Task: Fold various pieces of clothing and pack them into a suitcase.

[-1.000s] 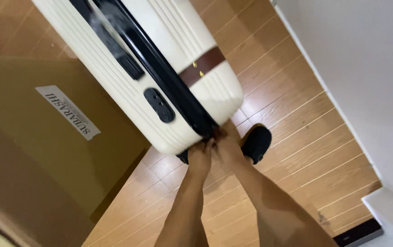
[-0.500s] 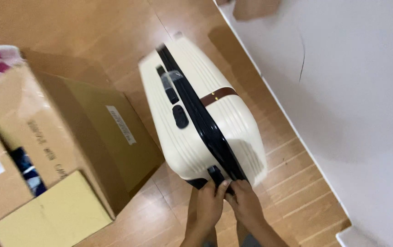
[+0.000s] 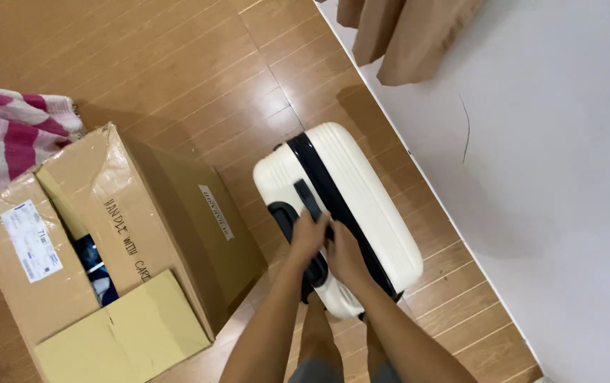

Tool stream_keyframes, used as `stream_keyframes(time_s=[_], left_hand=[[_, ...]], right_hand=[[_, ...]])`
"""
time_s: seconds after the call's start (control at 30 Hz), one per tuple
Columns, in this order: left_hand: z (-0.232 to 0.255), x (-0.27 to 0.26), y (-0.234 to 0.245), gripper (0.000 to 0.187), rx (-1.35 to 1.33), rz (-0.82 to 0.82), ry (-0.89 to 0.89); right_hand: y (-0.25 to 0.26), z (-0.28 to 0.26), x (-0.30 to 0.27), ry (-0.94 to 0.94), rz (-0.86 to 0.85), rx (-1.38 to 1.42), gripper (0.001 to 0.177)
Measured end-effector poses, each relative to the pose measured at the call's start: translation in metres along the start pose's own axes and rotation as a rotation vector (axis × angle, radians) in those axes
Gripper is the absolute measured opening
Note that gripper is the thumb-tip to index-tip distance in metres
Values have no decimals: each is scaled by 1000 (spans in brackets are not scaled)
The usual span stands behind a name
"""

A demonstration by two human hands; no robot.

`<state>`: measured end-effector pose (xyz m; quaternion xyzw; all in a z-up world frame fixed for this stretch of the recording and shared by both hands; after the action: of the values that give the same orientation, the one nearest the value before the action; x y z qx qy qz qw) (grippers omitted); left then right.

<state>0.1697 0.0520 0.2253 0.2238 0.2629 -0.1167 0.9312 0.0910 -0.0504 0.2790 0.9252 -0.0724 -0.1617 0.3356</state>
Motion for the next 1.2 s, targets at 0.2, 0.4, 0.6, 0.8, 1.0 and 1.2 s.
stream_keyframes(time_s=[0.2,0.4,0.6,0.8,1.0,1.2], left_hand=[[19,-26,-16,47,-3,-6,-25],[95,-50,40,50,286,-99,97],[109,-14,48,68,782,-212,-904],[98,0,40,58,1050,-417,-794],[84,-28,60,52,906,-180,-639],[76,-76,54,45,795,7,-314]], right_hand=[[20,-9,-13,-210,-80,70,28],[-5,2,-8,-278,-201,-106,52],[-4,-11,-4,-280,-265,-280,88],[0,-25,5,-304,-416,-387,85],[19,-32,5,-120,-539,-502,92],[31,-16,24,239,-659,-771,92]])
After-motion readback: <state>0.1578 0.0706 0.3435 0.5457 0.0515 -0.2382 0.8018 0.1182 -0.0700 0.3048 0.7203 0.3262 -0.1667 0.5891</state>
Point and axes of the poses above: each hand's wrist, its own x-axis towards the middle knuckle, its own y-axis out of the back of the hand, z = x × y, the point moved 6 cm from there along x, towards the middle knuckle, and after that the axes turned 9 degrees about -x, right-handed, at the moved point
